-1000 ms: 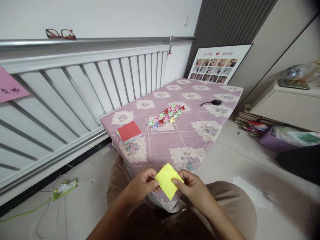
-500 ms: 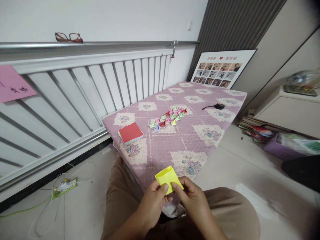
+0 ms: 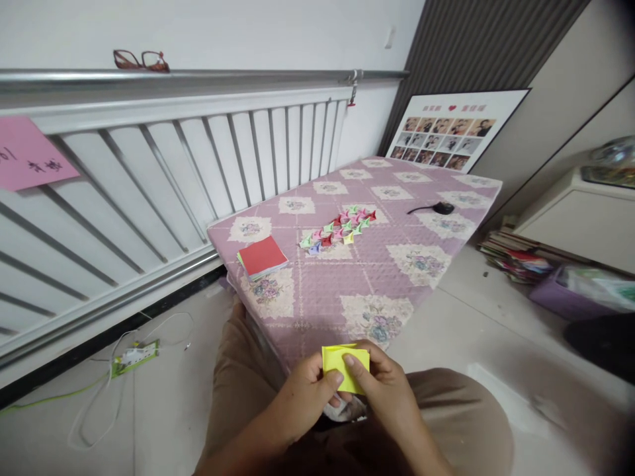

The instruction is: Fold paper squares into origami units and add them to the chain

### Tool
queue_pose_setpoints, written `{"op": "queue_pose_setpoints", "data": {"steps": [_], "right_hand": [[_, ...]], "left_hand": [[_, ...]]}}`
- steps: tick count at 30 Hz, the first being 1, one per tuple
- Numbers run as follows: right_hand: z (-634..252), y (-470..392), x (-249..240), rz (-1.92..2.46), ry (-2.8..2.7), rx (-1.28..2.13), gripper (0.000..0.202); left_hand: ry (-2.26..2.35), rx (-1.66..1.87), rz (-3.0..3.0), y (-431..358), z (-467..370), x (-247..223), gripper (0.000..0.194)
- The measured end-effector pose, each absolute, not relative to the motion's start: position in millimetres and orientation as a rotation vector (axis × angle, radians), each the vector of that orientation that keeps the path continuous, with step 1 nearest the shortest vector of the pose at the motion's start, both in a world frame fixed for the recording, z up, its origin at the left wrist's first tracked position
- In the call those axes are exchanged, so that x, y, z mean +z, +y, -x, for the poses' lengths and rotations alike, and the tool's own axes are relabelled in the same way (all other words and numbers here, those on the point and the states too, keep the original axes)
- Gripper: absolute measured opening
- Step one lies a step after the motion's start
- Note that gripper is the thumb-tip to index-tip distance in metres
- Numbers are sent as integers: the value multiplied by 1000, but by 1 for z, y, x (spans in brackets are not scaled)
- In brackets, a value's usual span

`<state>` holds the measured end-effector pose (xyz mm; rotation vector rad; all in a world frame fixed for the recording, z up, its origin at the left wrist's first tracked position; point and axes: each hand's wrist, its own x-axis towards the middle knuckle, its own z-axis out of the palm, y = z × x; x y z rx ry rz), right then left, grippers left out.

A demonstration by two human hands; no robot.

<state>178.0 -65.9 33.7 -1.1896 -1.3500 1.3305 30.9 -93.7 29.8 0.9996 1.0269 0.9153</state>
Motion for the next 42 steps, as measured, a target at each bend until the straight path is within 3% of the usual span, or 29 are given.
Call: {"op": "queue_pose_setpoints", "data": {"steps": [7,19,25,31,42], "right_hand": [[-172,-70,35,1190,-1173,1496,35],[-170,-71,40,1180,-1478,1145,30],[-170,-72,37,1223,-1322,1335,33],[-173,-70,33,1239,-1211,1463,37],[-179,-61,53,1138,-1739,1307,25]], "left_hand": [[1087,926,-1002,-93,-28,29,37],[1050,1006,-939,-96,-21,32,40],[1061,1000,-867,-97,-24,33,47],[1100,969,-973,-95,-22,27,42],[1116,744,-1227,-91,-6,47,28]]}}
